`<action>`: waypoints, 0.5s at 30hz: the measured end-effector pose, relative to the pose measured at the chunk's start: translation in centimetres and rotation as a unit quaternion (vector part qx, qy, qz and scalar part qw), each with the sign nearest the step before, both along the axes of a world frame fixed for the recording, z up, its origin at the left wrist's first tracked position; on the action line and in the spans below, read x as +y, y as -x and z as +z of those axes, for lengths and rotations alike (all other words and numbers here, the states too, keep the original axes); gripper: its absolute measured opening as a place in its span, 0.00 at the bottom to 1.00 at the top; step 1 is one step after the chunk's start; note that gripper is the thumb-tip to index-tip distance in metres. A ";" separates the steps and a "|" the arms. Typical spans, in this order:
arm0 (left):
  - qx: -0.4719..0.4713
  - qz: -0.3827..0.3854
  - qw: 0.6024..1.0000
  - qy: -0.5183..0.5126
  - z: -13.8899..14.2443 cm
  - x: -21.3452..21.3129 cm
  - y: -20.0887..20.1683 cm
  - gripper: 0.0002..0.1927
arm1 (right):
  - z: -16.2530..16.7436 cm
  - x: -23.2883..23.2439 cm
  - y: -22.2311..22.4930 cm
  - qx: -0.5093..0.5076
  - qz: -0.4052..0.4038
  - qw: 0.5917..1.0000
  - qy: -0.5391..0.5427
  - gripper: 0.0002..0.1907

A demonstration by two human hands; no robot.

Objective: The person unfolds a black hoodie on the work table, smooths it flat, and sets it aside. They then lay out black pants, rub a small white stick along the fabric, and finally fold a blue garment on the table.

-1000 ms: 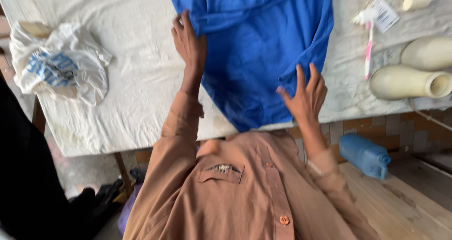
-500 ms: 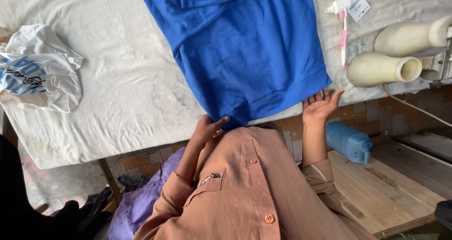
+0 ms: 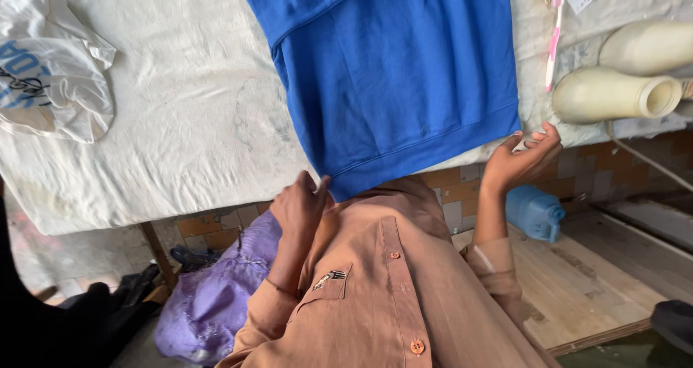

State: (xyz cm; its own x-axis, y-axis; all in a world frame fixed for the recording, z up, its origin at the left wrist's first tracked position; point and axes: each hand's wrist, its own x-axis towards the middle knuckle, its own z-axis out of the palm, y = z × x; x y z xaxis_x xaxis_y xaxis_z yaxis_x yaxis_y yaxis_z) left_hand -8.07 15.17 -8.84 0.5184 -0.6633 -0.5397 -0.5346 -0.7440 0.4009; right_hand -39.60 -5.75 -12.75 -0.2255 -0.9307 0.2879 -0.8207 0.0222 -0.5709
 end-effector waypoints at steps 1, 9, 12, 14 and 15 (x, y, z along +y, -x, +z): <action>-0.018 0.020 1.000 0.016 0.4 -0.9 0.3 0.22 | 1.0 0.4 -1.2 0.053 0.036 0.997 0.041 0.24; -0.169 -0.143 0.929 0.296 -2.6 -11.9 2.2 0.34 | 1.7 -3.2 -8.0 0.280 0.477 0.833 -0.005 0.33; -0.275 0.055 0.935 0.218 -3.6 -11.4 -0.3 0.32 | 2.0 -8.4 -4.8 0.315 0.211 0.924 0.053 0.26; -0.345 0.099 0.914 0.189 -3.6 -12.6 -1.4 0.31 | 2.0 -11.7 -5.6 0.202 0.198 0.959 -0.028 0.23; -0.341 0.135 0.904 0.219 -3.7 -14.2 -2.0 0.31 | 2.0 -13.6 -6.9 0.144 0.195 0.968 -0.069 0.21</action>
State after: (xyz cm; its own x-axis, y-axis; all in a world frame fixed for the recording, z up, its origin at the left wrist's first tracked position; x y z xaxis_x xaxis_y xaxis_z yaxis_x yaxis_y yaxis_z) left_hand -6.10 0.93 -12.49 0.8059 -0.5359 0.2516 -0.5920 -0.7335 0.3339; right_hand -32.70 -19.40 -10.72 0.2212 -0.9632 0.1527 -0.9066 -0.2607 -0.3318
